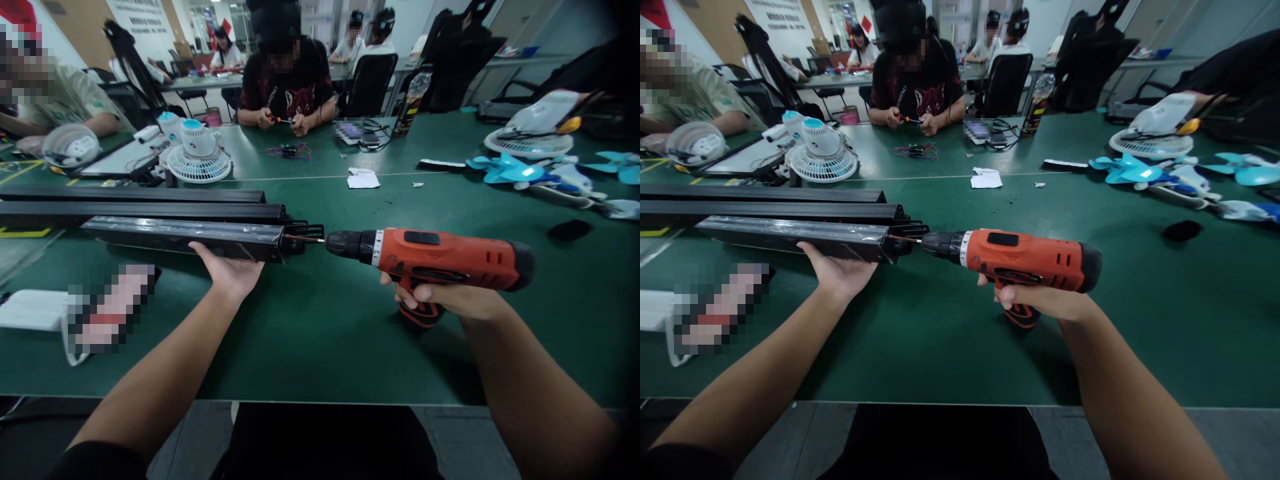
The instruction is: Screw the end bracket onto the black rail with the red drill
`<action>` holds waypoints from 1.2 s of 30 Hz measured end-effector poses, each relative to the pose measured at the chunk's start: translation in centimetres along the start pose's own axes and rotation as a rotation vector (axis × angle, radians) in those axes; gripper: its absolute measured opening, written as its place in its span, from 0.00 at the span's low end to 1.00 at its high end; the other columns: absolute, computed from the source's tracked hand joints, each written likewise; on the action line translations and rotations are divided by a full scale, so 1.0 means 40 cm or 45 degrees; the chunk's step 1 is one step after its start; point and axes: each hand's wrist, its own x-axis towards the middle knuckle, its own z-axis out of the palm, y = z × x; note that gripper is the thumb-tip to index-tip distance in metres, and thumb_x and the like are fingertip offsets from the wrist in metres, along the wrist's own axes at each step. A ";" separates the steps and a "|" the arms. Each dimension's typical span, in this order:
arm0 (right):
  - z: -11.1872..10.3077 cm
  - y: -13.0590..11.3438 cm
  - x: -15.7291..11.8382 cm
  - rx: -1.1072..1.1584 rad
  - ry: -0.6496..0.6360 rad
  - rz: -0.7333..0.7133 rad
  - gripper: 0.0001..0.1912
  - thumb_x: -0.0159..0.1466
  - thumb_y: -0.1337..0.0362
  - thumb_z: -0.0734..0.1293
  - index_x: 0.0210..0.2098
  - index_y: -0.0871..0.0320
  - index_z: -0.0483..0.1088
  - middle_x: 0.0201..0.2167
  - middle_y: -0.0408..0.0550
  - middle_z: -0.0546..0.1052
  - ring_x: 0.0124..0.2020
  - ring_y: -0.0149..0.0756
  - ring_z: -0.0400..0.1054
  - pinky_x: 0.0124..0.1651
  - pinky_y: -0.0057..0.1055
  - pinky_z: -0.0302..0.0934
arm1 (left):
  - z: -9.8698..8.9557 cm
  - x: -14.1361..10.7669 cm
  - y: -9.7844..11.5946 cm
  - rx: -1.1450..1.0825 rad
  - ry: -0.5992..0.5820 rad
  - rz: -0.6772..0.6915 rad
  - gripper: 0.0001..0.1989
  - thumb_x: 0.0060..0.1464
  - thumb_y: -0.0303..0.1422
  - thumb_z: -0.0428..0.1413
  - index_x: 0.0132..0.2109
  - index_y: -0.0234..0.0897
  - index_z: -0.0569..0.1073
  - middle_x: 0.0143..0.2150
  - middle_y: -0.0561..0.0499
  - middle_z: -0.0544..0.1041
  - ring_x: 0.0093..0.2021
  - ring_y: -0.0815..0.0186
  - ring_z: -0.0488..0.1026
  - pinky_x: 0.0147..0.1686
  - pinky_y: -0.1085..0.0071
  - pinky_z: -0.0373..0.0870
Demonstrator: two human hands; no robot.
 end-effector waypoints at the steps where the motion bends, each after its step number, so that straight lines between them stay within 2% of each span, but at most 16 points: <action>1: 0.001 -0.001 0.000 0.002 0.000 0.001 0.22 0.68 0.46 0.85 0.51 0.55 0.88 0.25 0.42 0.82 0.24 0.34 0.75 0.32 0.32 0.78 | 0.001 0.000 0.000 0.007 0.007 0.009 0.55 0.65 0.79 0.41 0.85 0.54 0.64 0.80 0.42 0.76 0.82 0.42 0.70 0.74 0.48 0.76; 8: 0.004 -0.004 -0.001 -0.001 0.034 0.003 0.21 0.67 0.47 0.85 0.51 0.54 0.88 0.26 0.42 0.82 0.24 0.34 0.75 0.33 0.33 0.80 | -0.003 0.003 0.001 -0.018 -0.005 -0.018 0.55 0.64 0.80 0.42 0.84 0.55 0.65 0.80 0.42 0.76 0.82 0.42 0.70 0.75 0.47 0.76; 15: 0.005 -0.007 -0.002 -0.041 0.064 0.018 0.22 0.66 0.46 0.86 0.49 0.54 0.88 0.27 0.43 0.83 0.23 0.34 0.75 0.33 0.34 0.80 | 0.011 -0.008 -0.004 0.042 0.013 0.042 0.54 0.67 0.78 0.39 0.84 0.52 0.66 0.80 0.41 0.77 0.82 0.45 0.70 0.76 0.48 0.74; 31: 0.003 -0.003 -0.001 -0.018 0.009 -0.033 0.20 0.69 0.48 0.84 0.51 0.54 0.88 0.25 0.41 0.81 0.24 0.33 0.75 0.31 0.30 0.79 | -0.010 0.009 0.001 -0.025 -0.040 -0.019 0.55 0.64 0.80 0.41 0.84 0.54 0.65 0.80 0.42 0.76 0.81 0.42 0.71 0.74 0.47 0.76; 36: -0.002 0.005 -0.005 -0.036 0.022 -0.032 0.21 0.69 0.47 0.84 0.52 0.55 0.88 0.25 0.41 0.81 0.24 0.33 0.76 0.34 0.32 0.81 | 0.000 0.002 -0.002 0.023 0.009 0.025 0.55 0.66 0.79 0.41 0.85 0.51 0.64 0.81 0.41 0.75 0.82 0.43 0.70 0.75 0.48 0.75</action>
